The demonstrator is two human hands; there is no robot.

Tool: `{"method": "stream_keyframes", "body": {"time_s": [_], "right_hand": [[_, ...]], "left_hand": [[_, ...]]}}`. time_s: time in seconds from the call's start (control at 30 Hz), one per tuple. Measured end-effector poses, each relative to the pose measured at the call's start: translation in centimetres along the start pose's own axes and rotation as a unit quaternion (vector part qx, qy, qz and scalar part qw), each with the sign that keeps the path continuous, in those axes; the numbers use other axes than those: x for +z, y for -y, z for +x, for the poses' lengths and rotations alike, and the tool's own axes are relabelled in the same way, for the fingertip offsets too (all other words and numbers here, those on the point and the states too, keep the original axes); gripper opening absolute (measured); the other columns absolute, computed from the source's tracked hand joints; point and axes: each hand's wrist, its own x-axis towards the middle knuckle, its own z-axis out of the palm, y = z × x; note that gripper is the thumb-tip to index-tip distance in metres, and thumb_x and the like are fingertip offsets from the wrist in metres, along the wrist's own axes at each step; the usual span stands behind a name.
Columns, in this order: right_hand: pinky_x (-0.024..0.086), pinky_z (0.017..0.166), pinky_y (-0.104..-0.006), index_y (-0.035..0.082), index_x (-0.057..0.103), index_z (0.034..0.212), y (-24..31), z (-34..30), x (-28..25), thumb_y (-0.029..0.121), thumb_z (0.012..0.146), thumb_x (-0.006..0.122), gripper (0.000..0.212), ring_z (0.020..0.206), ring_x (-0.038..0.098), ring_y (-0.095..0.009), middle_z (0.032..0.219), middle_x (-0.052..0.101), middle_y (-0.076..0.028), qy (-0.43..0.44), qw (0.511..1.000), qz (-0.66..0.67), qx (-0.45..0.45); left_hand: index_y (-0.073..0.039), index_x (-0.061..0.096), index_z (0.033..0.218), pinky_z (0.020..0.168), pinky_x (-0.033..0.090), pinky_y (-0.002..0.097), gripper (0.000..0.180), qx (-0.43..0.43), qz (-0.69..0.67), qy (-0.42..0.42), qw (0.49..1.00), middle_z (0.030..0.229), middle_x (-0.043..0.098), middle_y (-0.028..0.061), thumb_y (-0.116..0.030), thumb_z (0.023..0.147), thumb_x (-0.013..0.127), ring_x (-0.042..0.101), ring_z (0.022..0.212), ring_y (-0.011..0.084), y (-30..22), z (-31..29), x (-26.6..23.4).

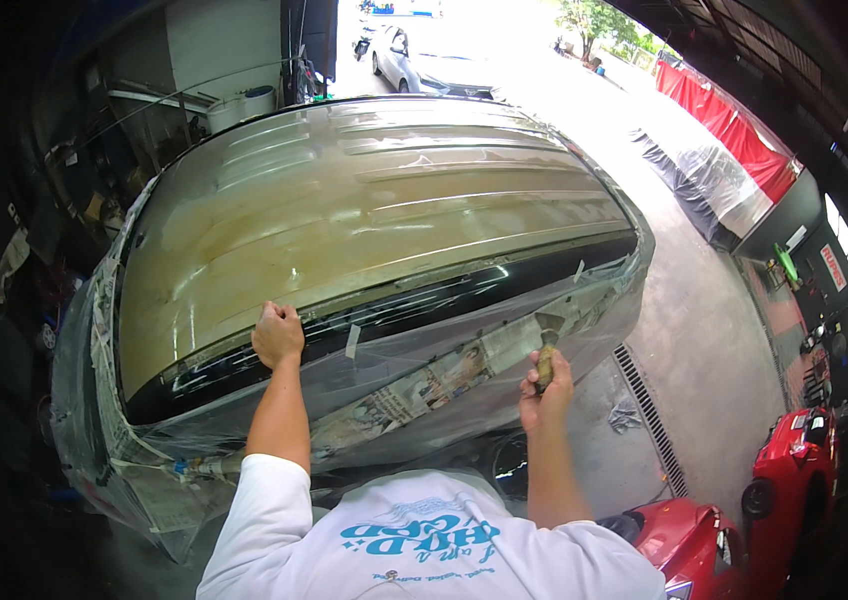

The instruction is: The person uses a small brush to apply a light-colored paint or primer along the edge of a car hood where it meets the windshield. The person repeatedly brushes the same narrow seam area while the surrounding body is masked with newspaper and plastic.

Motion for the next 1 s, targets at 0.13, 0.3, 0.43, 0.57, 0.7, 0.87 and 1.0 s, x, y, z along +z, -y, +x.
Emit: {"method": "stream_keyframes", "body": {"time_s": [0.13, 0.3, 0.43, 0.57, 0.7, 0.87, 1.0], "right_hand": [[0.042, 0.050, -0.0247, 0.012, 0.056, 0.120, 0.6, -0.4, 1.1, 0.029, 0.108, 0.059, 0.021, 0.066, 0.058, -0.009, 0.102, 0.068, -0.006, -0.015, 1.000, 0.018, -0.001], [0.042, 0.053, -0.0247, 0.012, 0.057, 0.121, 0.5, -1.0, 0.6, 0.029, 0.106, 0.061, 0.023, 0.067, 0.057, -0.010, 0.101, 0.067, -0.006, 0.027, 0.998, 0.037, 0.040], [0.042, 0.051, -0.0241, 0.013, 0.056, 0.116, 0.2, -1.6, 0.9, 0.029, 0.108, 0.059, 0.019, 0.065, 0.058, -0.008, 0.101, 0.069, -0.005, 0.038, 0.997, 0.036, 0.062], [0.042, 0.051, -0.0239, 0.013, 0.057, 0.116, 0.0, -2.0, 0.7, 0.030, 0.106, 0.061, 0.019, 0.065, 0.058, -0.008, 0.101, 0.069, -0.005, 0.037, 0.997, 0.029, 0.064], [0.042, 0.051, -0.0239, 0.014, 0.058, 0.117, 0.3, -2.5, 0.2, 0.030, 0.106, 0.063, 0.020, 0.065, 0.058, -0.008, 0.101, 0.069, -0.005, 0.047, 0.997, 0.011, 0.058], [0.041, 0.051, -0.0242, 0.014, 0.057, 0.118, 0.2, -3.0, 0.2, 0.028, 0.106, 0.062, 0.019, 0.064, 0.057, -0.010, 0.101, 0.069, -0.005, 0.013, 0.998, 0.000, 0.068], [0.042, 0.052, -0.0251, 0.013, 0.058, 0.120, -0.1, -2.4, -0.8, 0.028, 0.106, 0.063, 0.021, 0.066, 0.057, -0.011, 0.101, 0.068, -0.007, 0.003, 0.995, 0.007, 0.095]], "left_hand": [[-0.009, 0.063, 0.088, 0.082, 0.050, 0.0507, 0.022, 0.010, -0.009, -0.002, 1.000, 0.087, 0.074, 0.0147, -0.031, 0.093, 0.062, 0.070, 0.086, 0.0384, 0.1, 0.0, -0.2], [-0.009, 0.062, 0.088, 0.082, 0.050, 0.0512, 0.022, 0.011, -0.011, 0.000, 1.000, 0.086, 0.073, 0.0153, -0.030, 0.093, 0.062, 0.070, 0.085, 0.0390, 0.3, 0.0, -0.2], [-0.008, 0.061, 0.086, 0.081, 0.049, 0.0512, 0.022, 0.015, -0.020, -0.002, 1.000, 0.084, 0.072, 0.0158, -0.030, 0.093, 0.061, 0.070, 0.084, 0.0396, 0.3, 0.1, 0.0], [-0.008, 0.062, 0.085, 0.077, 0.051, 0.0540, 0.024, 0.031, -0.030, -0.019, 0.999, 0.083, 0.072, 0.0178, -0.031, 0.093, 0.061, 0.070, 0.082, 0.0430, 0.6, 0.2, 0.2], [-0.009, 0.063, 0.086, 0.074, 0.052, 0.0545, 0.025, 0.053, -0.038, -0.039, 0.997, 0.083, 0.073, 0.0176, -0.033, 0.092, 0.063, 0.070, 0.081, 0.0440, 1.1, 0.1, 0.5], [-0.009, 0.063, 0.086, 0.070, 0.052, 0.0540, 0.024, 0.009, -0.125, -0.025, 0.992, 0.080, 0.072, 0.0151, -0.032, 0.090, 0.066, 0.070, 0.079, 0.0416, 1.8, 0.3, -0.2], [-0.008, 0.062, 0.085, 0.069, 0.051, 0.0543, 0.022, 0.012, -0.116, -0.050, 0.992, 0.077, 0.071, 0.0146, -0.030, 0.090, 0.066, 0.070, 0.077, 0.0419, 4.4, 1.8, -1.3]]}}
